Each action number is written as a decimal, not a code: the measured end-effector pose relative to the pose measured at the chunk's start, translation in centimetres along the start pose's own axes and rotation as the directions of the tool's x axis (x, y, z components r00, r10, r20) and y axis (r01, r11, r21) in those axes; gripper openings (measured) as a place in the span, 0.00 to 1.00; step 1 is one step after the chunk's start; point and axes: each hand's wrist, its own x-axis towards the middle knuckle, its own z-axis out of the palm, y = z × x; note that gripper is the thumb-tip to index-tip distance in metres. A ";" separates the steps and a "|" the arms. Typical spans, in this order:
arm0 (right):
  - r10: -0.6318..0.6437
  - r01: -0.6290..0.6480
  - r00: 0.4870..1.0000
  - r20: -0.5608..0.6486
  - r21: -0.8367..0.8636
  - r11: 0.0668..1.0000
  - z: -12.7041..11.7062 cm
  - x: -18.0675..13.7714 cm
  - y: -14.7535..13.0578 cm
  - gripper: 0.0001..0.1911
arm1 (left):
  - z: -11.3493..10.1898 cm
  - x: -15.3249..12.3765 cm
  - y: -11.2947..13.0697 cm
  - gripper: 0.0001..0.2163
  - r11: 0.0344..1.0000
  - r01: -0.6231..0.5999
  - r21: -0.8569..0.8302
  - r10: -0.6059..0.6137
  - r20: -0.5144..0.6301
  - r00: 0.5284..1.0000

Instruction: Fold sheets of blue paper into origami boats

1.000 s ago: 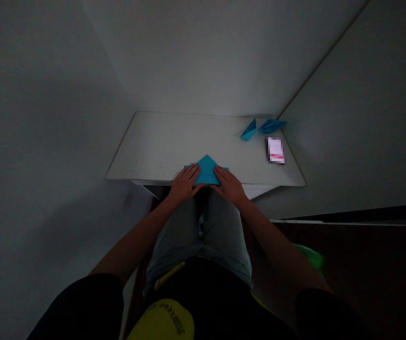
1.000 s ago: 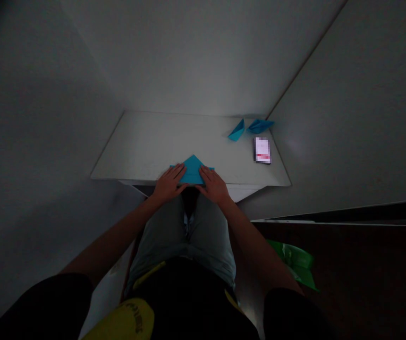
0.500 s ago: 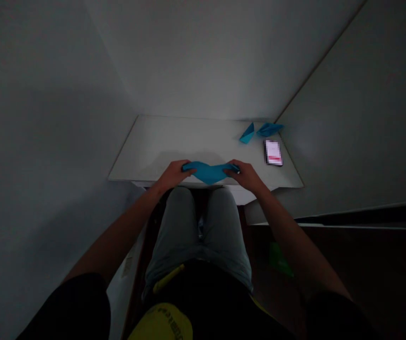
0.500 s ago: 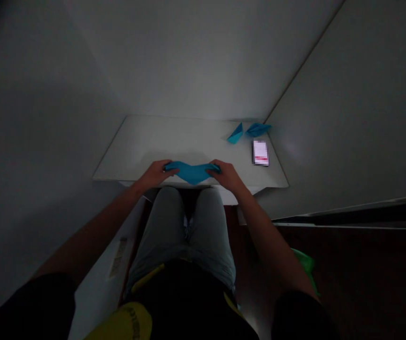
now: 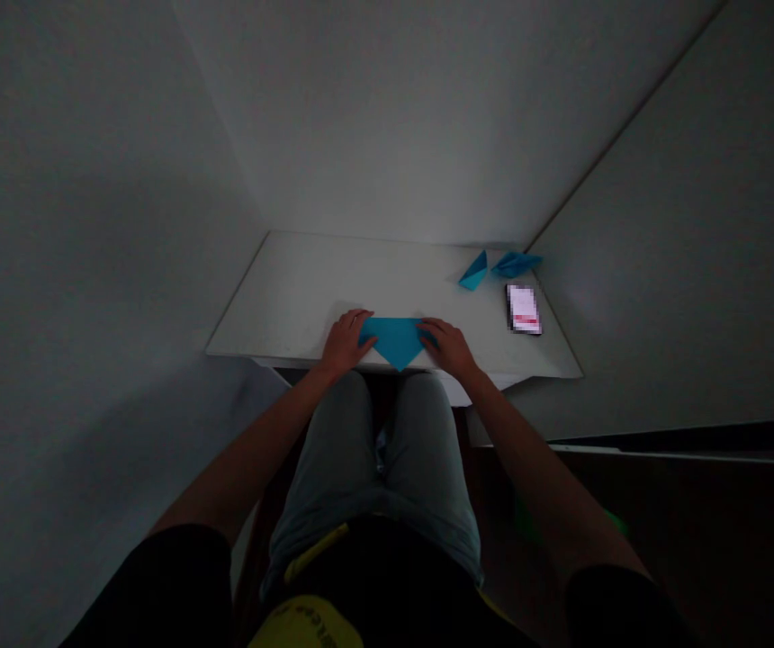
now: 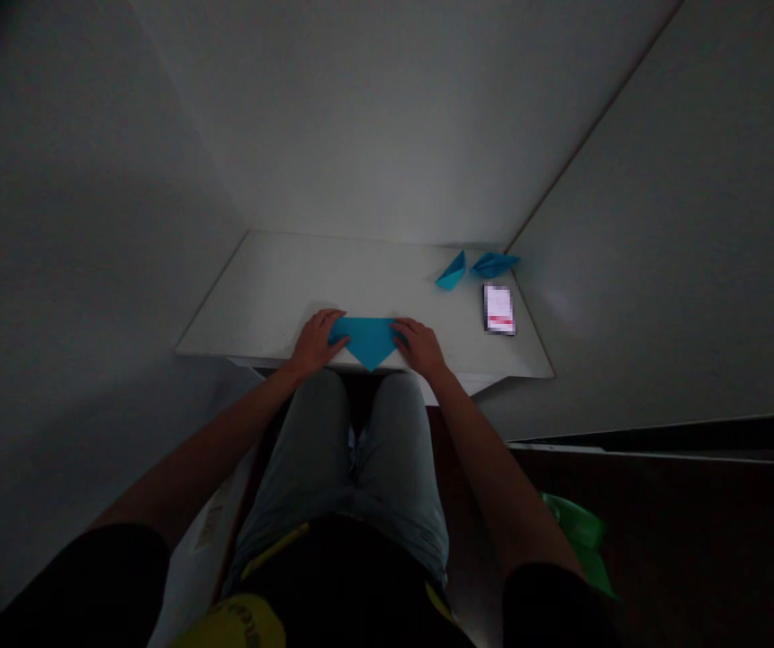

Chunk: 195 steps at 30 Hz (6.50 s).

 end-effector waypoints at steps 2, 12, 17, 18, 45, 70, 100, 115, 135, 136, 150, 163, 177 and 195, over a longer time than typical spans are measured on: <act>-0.071 0.070 0.995 0.066 0.019 0.997 -0.3 -1.2 0.3 0.20 | -0.3 -1.2 -1.0 0.24 0.991 -0.135 -0.015 0.136 0.114 0.984; -0.301 0.250 0.914 0.272 0.207 0.946 -3.9 -3.8 3.0 0.26 | -1.9 -2.6 -5.3 0.20 0.920 -0.357 -0.160 0.391 0.329 0.860; -0.303 0.223 0.902 0.306 0.270 0.937 -4.1 -1.6 3.5 0.16 | -2.7 -0.4 -3.5 0.15 0.932 -0.320 -0.172 0.361 0.333 0.871; -0.286 0.211 0.911 0.296 0.260 0.942 -3.9 -1.3 3.5 0.15 | -2.9 -0.1 -3.0 0.15 0.945 -0.293 -0.143 0.325 0.334 0.885; 0.071 -0.074 0.997 0.029 0.089 0.993 -1.8 1.4 4.7 0.10 | 0.5 1.6 -0.7 0.10 0.992 0.060 -0.110 -0.045 0.132 0.990; -0.053 0.057 0.991 0.123 -0.029 0.998 2.0 -3.9 -4.1 0.37 | -0.3 -4.1 0.7 0.30 0.960 -0.274 0.057 0.253 0.241 0.937; 0.442 -0.337 0.881 -0.166 0.434 0.835 0.8 -0.9 0.3 0.21 | 1.6 1.7 0.0 0.07 0.847 0.227 -0.480 -0.216 0.079 0.973; 0.394 -0.252 0.907 -0.147 0.560 0.789 0.6 -1.5 0.9 0.31 | 1.5 1.4 -0.1 0.14 0.799 0.188 -0.571 -0.229 0.000 0.973; 0.473 -0.287 0.866 -0.159 0.617 0.733 0.4 -1.3 -0.5 0.29 | 1.5 1.5 0.2 0.11 0.847 0.088 -0.525 -0.194 -0.151 0.969; 0.476 -0.288 0.865 -0.158 0.620 0.729 0.4 -1.3 -0.5 0.29 | 1.5 1.5 0.2 0.09 0.852 0.093 -0.516 -0.192 -0.142 0.971; 0.163 -0.074 0.957 -0.240 0.341 0.937 2.4 2.7 -2.6 0.20 | 1.6 1.1 1.1 0.29 0.889 0.185 -0.418 -0.170 0.074 0.983; 0.053 -0.047 0.998 -0.044 0.136 0.990 1.0 -0.3 0.5 0.12 | 1.8 1.4 1.2 0.09 0.986 0.079 -0.146 -0.080 0.001 0.997; 0.121 -0.117 0.990 -0.075 0.058 0.991 0.7 -0.4 -0.9 0.20 | 1.6 1.3 1.2 0.17 0.980 0.038 -0.197 -0.031 0.038 0.999; -0.134 0.135 0.977 0.168 0.007 0.991 -0.7 -5.2 -1.8 0.29 | 0.5 -2.6 1.9 0.25 0.935 -0.324 -0.144 0.353 0.288 0.890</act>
